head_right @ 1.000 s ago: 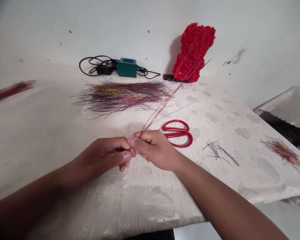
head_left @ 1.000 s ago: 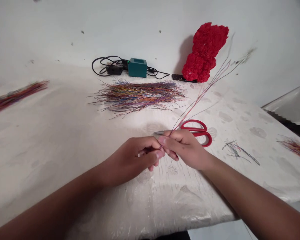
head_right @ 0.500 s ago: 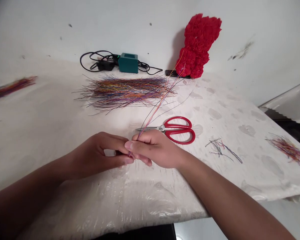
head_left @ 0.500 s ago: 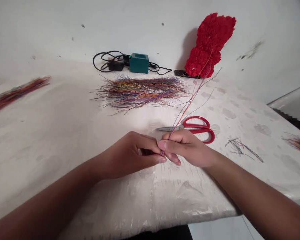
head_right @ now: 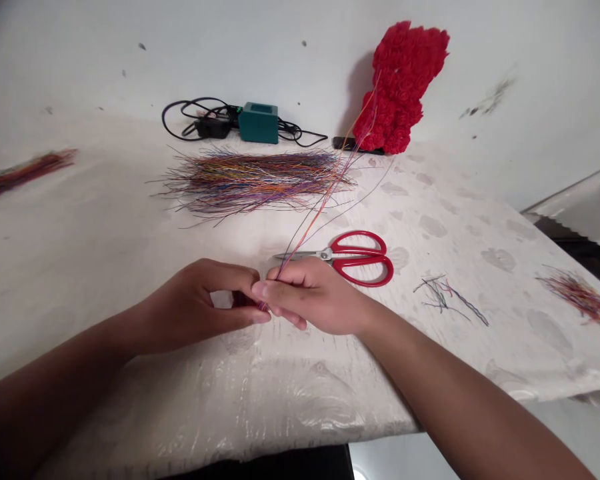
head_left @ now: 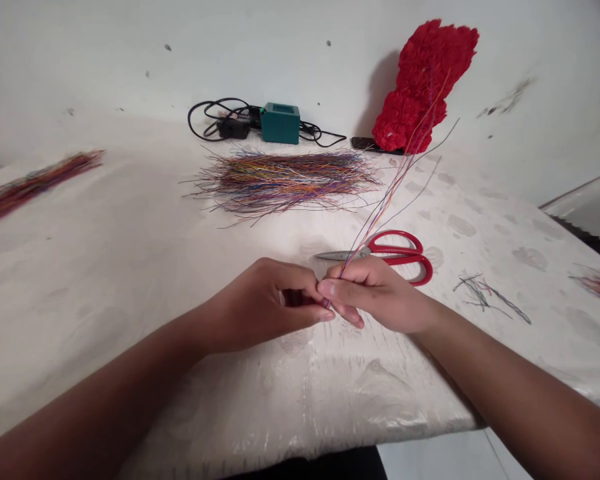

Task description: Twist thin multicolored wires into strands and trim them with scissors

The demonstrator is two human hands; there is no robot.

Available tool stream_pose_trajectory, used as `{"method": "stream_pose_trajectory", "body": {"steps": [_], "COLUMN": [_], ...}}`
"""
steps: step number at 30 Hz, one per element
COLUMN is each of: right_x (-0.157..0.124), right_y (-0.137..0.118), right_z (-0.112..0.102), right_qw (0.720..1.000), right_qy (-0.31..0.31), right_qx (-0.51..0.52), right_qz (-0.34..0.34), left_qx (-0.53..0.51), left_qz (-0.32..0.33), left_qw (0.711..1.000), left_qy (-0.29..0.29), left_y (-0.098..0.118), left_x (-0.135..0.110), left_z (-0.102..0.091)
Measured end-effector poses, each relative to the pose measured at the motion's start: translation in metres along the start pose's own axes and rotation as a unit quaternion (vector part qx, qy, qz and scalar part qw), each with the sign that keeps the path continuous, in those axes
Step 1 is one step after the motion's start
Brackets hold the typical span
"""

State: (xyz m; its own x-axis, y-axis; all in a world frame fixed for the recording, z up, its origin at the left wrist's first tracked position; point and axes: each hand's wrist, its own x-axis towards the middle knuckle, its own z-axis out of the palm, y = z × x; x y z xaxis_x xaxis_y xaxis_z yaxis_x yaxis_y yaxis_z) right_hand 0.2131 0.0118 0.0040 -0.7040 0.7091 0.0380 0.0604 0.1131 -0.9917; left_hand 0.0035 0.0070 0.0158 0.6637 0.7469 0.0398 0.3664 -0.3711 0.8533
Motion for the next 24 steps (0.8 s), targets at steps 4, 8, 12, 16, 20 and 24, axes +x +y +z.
{"method": "stream_pose_trajectory", "body": {"steps": [4,8,12,16,20,24], "right_x": [0.001,0.001,0.002,0.003,0.005,0.005], "right_y": [0.004,0.007,0.006,0.004,0.003,0.004], "right_z": [0.001,0.002,0.003,0.005,0.006,0.006], "right_qw": [0.999,0.996,0.993,0.992,0.99,0.991], "right_qy": [0.049,0.09,0.113,0.12,0.127,0.11], "right_qx": [0.003,-0.017,-0.039,-0.046,-0.049,-0.054], "right_qz": [-0.019,-0.019,0.0,-0.003,-0.044,-0.057], "left_qx": [0.034,0.063,0.104,0.094,0.078,0.044], "left_qz": [-0.017,-0.002,0.022,0.029,0.0,-0.019], "left_qw": [0.998,0.994,0.989,0.989,0.992,0.998], "left_qy": [0.045,0.083,0.106,0.106,0.104,0.051], "left_y": [0.003,0.003,0.002,0.001,0.0,0.003], "left_x": [-0.001,-0.002,-0.001,0.001,0.001,0.002], "left_z": [0.003,0.008,0.012,0.013,0.012,0.009]}}
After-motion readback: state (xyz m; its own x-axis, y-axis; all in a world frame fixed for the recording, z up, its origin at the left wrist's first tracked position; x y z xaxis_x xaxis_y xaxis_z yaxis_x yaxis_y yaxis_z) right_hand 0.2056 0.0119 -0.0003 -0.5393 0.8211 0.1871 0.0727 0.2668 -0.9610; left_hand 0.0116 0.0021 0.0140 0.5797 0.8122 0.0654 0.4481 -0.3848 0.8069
